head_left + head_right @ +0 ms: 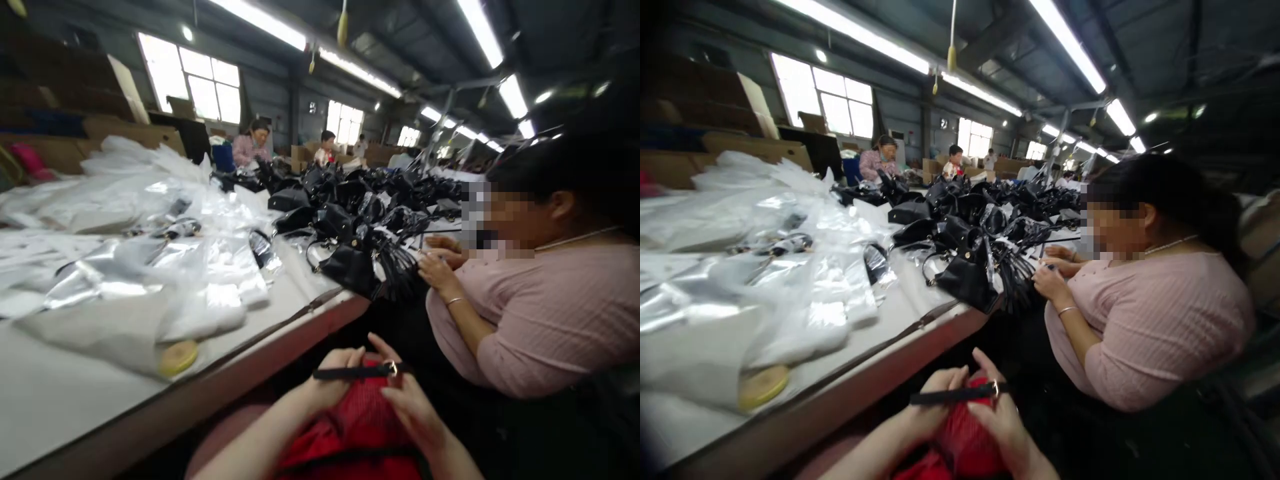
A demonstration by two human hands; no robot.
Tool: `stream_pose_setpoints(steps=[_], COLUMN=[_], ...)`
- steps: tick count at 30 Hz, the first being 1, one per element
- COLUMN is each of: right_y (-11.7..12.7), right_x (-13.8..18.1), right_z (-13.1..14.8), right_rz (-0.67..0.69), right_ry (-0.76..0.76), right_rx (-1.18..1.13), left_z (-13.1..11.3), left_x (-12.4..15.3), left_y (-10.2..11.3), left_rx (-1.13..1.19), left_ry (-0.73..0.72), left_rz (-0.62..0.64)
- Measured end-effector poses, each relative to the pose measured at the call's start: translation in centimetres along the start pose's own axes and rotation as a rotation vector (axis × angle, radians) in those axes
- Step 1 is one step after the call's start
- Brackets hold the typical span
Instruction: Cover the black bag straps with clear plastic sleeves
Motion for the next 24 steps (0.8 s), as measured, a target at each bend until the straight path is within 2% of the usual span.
stream_pose_setpoints(steps=[2,3,6,9,13,16,20,24], right_y=[0.3,0.8,2.4,4.1,6.9,8.4,8.3,6.3], right_x=[1.0,1.1,0.6,0.3,0.2,0.0,0.0,0.2], right_z=[2.1,3.2,5.5,6.3,5.5,4.5,4.5,4.9], right_rz=[0.133,0.099,-0.07,-0.246,-0.491,-0.591,-0.628,-0.642], right_ry=[-0.073,-0.084,-0.082,-0.041,-0.018,-0.044,0.05,0.139], right_rx=[-0.171,-0.218,-0.27,-0.277,-0.3,-0.296,-0.142,-0.023], left_z=[-0.2,-0.3,-0.3,-0.5,-0.3,0.2,0.4,-0.3], left_x=[1.2,1.7,2.6,3.4,4.5,5.1,5.0,4.2], left_y=[1.3,1.8,3.0,3.7,4.7,5.3,5.1,4.3], left_rx=[0.061,0.104,0.256,0.306,0.227,0.221,0.179,0.046], left_ry=[0.027,0.028,-0.008,-0.07,-0.057,-0.019,0.005,-0.021], left_rz=[0.03,0.064,0.157,0.193,0.157,0.143,0.168,0.182])
Point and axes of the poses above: each hand's wrist, its own x-axis away from the middle knuckle, its own y-axis out of the back of the hand, z = x × y, the point moved 4 cm from there along -x, towards the middle knuckle, and after that the axes turned 6 degrees about -y, right-handed, at the moved point
